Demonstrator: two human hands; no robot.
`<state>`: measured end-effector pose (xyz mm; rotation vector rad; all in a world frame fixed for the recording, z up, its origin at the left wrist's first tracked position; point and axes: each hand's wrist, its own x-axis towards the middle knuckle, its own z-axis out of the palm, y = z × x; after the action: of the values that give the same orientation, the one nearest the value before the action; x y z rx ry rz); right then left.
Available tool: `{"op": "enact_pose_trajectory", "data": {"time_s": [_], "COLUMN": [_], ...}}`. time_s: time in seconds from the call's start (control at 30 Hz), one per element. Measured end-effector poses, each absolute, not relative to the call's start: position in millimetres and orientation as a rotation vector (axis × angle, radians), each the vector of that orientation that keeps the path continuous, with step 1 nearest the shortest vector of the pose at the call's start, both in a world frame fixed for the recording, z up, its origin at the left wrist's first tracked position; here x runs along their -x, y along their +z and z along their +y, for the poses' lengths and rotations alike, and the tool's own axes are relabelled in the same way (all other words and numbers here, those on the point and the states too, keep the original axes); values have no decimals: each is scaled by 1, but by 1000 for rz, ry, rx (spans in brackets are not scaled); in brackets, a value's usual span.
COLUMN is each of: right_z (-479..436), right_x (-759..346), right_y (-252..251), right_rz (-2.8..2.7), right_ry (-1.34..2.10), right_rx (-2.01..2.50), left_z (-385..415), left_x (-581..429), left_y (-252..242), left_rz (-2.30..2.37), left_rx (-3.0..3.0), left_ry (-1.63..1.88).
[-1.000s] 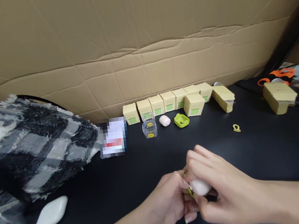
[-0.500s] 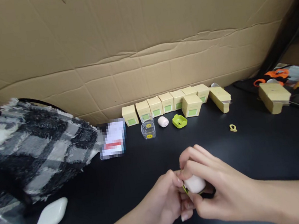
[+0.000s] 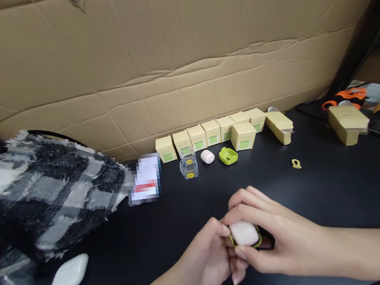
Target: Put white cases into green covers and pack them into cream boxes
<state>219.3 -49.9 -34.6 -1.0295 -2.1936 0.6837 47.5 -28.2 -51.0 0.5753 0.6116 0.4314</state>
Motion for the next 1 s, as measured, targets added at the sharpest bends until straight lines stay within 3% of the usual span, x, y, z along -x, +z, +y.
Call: {"op": "enact_pose_trajectory", "data": {"time_s": [0.5, 0.67, 0.83, 1.0], "right_z": [-31, -26, -21, -19], "right_x": [-237, -237, -230, -227], "right_y": [-43, -51, -69, -72], "right_rz": [-2060, -1915, -1523, -1496], "right_ry": [1060, 1155, 1223, 1242], "right_rx": [977, 977, 991, 989], "left_z": [-23, -13, 15, 39], "left_x": [-44, -39, -24, -8], "left_y": [-55, -46, -38, -44], "left_rz": [608, 694, 1054, 1231], "left_rx": [-690, -1057, -1729, -2066], "left_ry": [580, 590, 903, 1029]}}
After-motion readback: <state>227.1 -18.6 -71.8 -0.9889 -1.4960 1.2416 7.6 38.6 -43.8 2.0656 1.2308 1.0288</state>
